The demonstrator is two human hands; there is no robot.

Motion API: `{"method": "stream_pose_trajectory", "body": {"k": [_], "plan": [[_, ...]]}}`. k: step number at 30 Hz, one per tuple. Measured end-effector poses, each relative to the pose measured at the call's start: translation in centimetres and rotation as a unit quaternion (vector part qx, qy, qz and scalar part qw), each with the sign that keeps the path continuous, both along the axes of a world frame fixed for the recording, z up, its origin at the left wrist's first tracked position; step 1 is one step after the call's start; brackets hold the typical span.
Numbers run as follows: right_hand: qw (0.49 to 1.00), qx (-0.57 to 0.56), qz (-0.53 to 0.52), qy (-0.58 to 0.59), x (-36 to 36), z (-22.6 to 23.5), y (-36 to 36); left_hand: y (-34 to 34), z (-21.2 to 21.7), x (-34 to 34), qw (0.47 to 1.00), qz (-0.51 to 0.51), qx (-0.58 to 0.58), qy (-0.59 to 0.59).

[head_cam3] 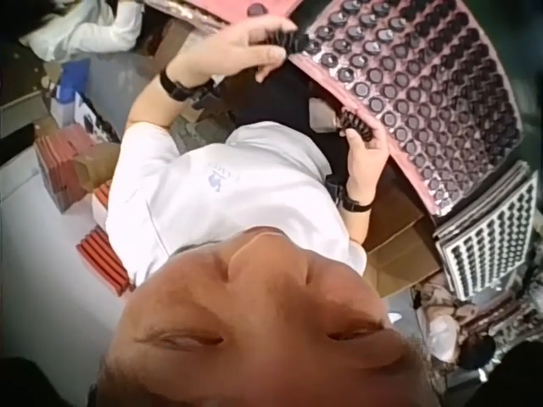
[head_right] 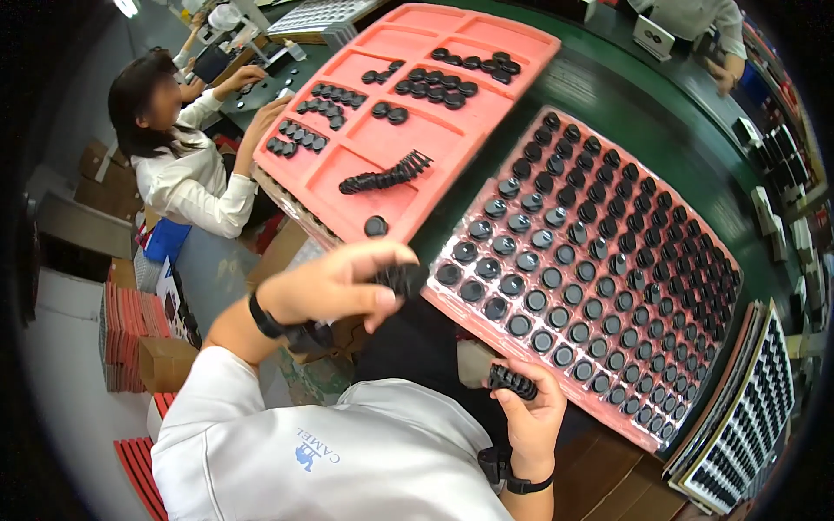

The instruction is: Manually assembling small circular components into plastic housings at an industrial workstation.

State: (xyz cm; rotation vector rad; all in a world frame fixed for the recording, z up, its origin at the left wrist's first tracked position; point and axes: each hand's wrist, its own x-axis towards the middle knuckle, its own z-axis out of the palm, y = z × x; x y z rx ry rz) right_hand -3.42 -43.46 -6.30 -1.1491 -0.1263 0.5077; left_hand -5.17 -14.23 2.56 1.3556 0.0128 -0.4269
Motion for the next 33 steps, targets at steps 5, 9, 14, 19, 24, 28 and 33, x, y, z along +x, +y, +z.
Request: {"method": "stream_pose_trajectory", "body": {"k": [5,9,14,19,24,28,33], "plan": [[0.996,-0.037,-0.016,-0.085,1.2,1.4,0.4,-4.8,-4.9,-1.7,0.989,-0.011,-0.141,0.043],[0.959,-0.081,-0.008,-0.27,2.0,2.3,0.6,-6.9,-5.6,-1.9,0.995,0.021,-0.097,0.03],[0.923,-0.125,0.028,-0.362,1.9,3.0,0.9,-7.3,-5.7,-2.0,0.994,-0.011,-0.093,0.062],[0.889,-0.137,0.066,-0.432,2.6,3.3,0.5,-7.8,-5.0,-2.0,0.995,-0.051,-0.048,0.064],[0.851,-0.157,0.08,-0.494,2.8,2.8,0.2,-8.3,-4.6,-1.8,0.996,-0.059,-0.021,0.065],[0.87,-0.149,0.055,-0.466,2.2,2.2,0.2,-8.5,-6.4,-2.1,0.991,-0.055,0.048,-0.11],[0.888,-0.182,0.003,-0.422,1.4,1.5,0.5,-8.9,-5.5,-2.2,0.974,-0.044,0.157,-0.154]]}}
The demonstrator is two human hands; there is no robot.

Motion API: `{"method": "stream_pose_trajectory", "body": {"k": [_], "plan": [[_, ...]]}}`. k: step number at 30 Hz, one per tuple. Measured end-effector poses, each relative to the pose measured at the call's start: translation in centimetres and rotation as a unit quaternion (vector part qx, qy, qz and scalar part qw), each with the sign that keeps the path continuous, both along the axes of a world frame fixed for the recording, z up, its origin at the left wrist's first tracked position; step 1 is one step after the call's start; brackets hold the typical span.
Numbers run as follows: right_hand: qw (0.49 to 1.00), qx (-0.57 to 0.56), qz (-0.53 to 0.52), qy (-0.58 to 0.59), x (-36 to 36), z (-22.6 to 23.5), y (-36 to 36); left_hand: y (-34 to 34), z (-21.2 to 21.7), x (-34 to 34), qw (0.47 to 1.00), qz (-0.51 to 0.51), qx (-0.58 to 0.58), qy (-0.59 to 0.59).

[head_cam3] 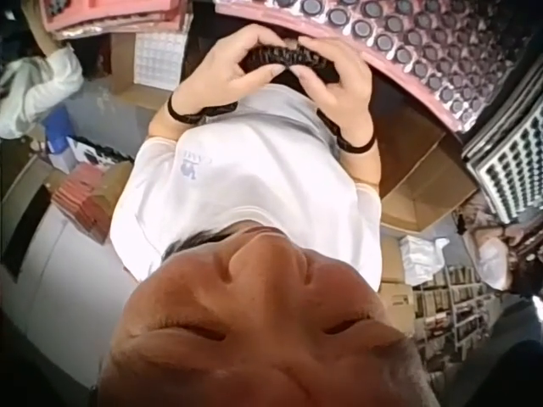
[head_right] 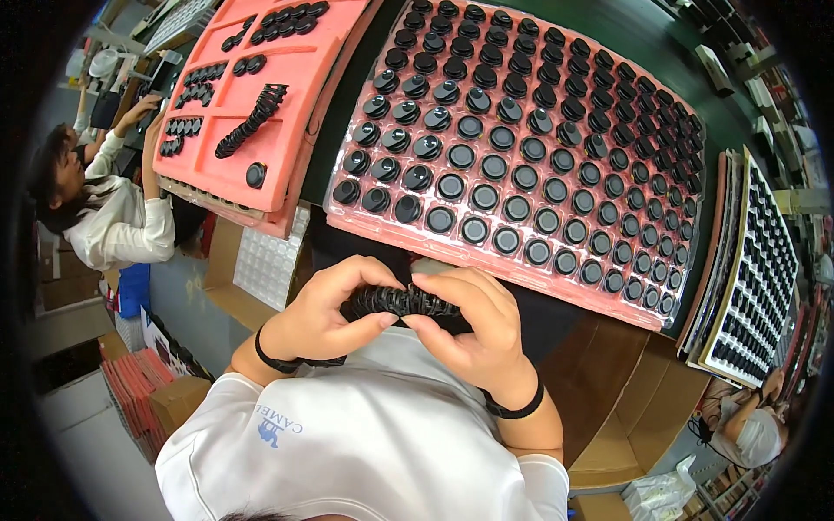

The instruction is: Manually assembling small circular components into plastic housings at an industrial workstation.

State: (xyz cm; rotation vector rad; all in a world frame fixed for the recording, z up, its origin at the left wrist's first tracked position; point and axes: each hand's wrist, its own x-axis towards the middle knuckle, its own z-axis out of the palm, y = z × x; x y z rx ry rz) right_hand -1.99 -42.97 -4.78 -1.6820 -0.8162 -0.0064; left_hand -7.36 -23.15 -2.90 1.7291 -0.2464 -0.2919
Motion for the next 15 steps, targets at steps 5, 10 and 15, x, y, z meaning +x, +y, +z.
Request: {"method": "stream_pose_trajectory", "body": {"k": [5,10,15], "plan": [[0.999,0.024,-0.024,0.018,-0.4,-0.6,0.3,-0.4,-0.9,-0.2,0.997,0.028,0.001,-0.076],[0.998,-0.005,0.052,0.021,-0.5,-0.4,-0.2,-0.6,-0.4,0.2,1.0,-0.003,0.028,0.005],[0.99,-0.005,0.12,0.071,-0.1,0.4,-0.3,0.1,-0.8,0.5,0.987,-0.113,0.108,-0.031]]}}
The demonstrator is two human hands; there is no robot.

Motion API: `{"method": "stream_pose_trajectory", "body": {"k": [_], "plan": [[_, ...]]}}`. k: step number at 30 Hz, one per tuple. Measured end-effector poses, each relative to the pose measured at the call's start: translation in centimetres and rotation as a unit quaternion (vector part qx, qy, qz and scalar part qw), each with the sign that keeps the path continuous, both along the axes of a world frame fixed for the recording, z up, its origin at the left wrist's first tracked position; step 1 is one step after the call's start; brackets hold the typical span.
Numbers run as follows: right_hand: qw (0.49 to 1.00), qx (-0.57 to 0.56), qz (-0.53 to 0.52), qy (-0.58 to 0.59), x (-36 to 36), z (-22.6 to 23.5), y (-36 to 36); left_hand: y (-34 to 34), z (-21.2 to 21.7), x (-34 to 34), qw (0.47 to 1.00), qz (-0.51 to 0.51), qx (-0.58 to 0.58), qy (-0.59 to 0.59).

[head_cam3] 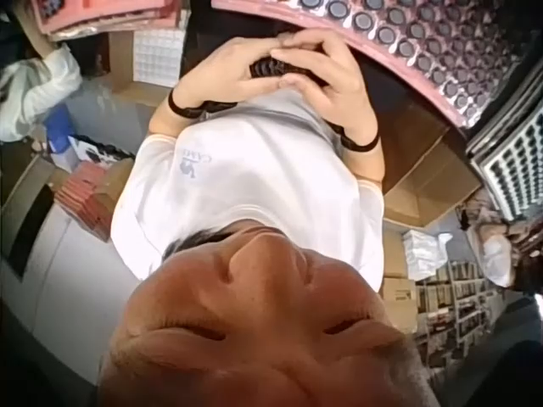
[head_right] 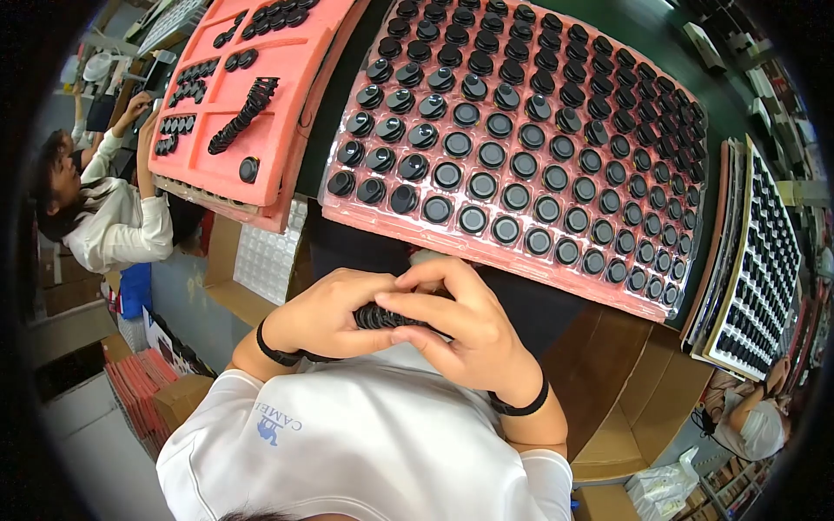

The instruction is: Manually assembling small circular components into plastic housings at an industrial workstation.

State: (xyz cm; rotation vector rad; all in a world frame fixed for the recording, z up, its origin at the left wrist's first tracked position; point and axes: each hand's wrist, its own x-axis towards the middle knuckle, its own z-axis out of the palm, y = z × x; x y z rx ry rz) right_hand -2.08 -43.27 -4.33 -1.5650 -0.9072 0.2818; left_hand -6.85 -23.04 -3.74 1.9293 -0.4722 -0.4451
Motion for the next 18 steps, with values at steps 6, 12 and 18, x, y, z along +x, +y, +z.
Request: {"method": "stream_pose_trajectory", "body": {"k": [6,12,18], "plan": [[0.997,0.018,-0.035,0.067,-0.2,-0.9,-0.8,-0.3,0.2,-0.1,0.998,0.055,-0.037,-0.017],[0.963,0.096,-0.118,0.221,-1.1,-0.3,0.1,-0.4,-0.4,-0.3,0.992,0.086,-0.082,0.05],[0.96,0.153,-0.067,0.225,-0.9,-0.4,-0.3,0.0,-2.0,0.2,0.982,0.016,-0.188,0.031]]}}
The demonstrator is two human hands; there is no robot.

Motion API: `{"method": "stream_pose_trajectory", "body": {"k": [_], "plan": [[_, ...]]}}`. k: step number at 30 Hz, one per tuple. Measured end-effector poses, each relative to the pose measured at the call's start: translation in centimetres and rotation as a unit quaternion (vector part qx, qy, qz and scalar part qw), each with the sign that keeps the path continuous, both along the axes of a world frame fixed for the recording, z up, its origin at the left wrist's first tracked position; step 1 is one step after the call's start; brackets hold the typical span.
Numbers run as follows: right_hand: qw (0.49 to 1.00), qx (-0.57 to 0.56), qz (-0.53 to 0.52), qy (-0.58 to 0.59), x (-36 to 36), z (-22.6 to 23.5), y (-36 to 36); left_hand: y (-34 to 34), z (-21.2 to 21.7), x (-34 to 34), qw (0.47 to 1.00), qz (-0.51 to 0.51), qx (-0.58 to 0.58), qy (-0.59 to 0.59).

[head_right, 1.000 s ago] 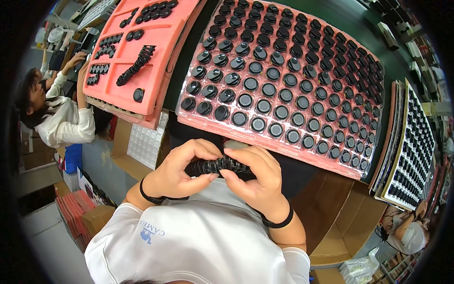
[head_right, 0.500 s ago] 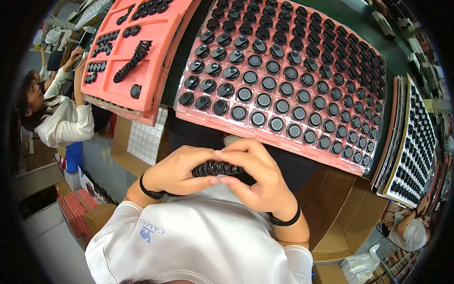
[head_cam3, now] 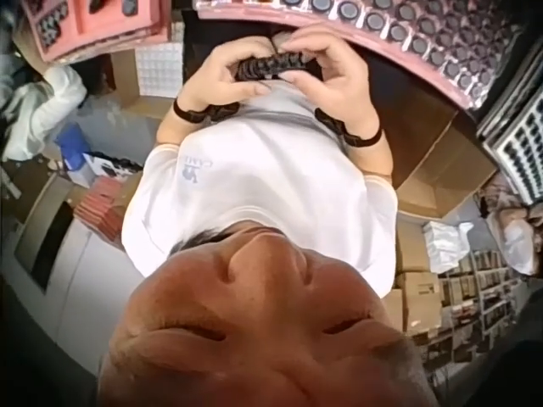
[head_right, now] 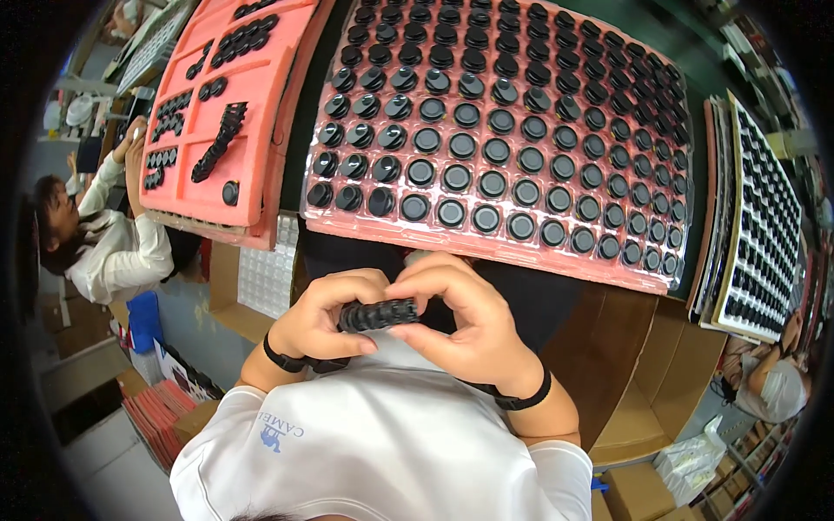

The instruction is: Manually assembling small circular components into plastic housings at an industrial workstation.

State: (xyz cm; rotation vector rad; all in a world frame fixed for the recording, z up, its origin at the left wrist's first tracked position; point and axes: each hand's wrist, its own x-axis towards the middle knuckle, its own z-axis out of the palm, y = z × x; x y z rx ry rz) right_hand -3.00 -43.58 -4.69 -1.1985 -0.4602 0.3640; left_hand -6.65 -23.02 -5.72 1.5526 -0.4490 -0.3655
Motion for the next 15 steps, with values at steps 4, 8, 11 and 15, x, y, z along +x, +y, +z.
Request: {"method": "stream_pose_trajectory", "body": {"k": [4,8,11,15], "plan": [[0.988,-0.074,0.04,-0.131,0.4,0.4,0.2,-0.6,-0.6,0.2,0.995,-0.048,-0.078,0.035],[0.981,-0.083,0.038,-0.171,0.2,0.7,1.0,-0.8,-0.8,-0.5,0.983,-0.063,-0.124,0.124],[0.981,-0.085,0.022,-0.172,0.2,1.0,0.8,-0.6,-1.8,-0.6,0.974,-0.06,-0.146,0.161],[0.991,-0.103,0.023,-0.085,0.2,1.1,-0.2,-0.7,-2.1,0.7,0.98,-0.124,-0.142,0.064]]}}
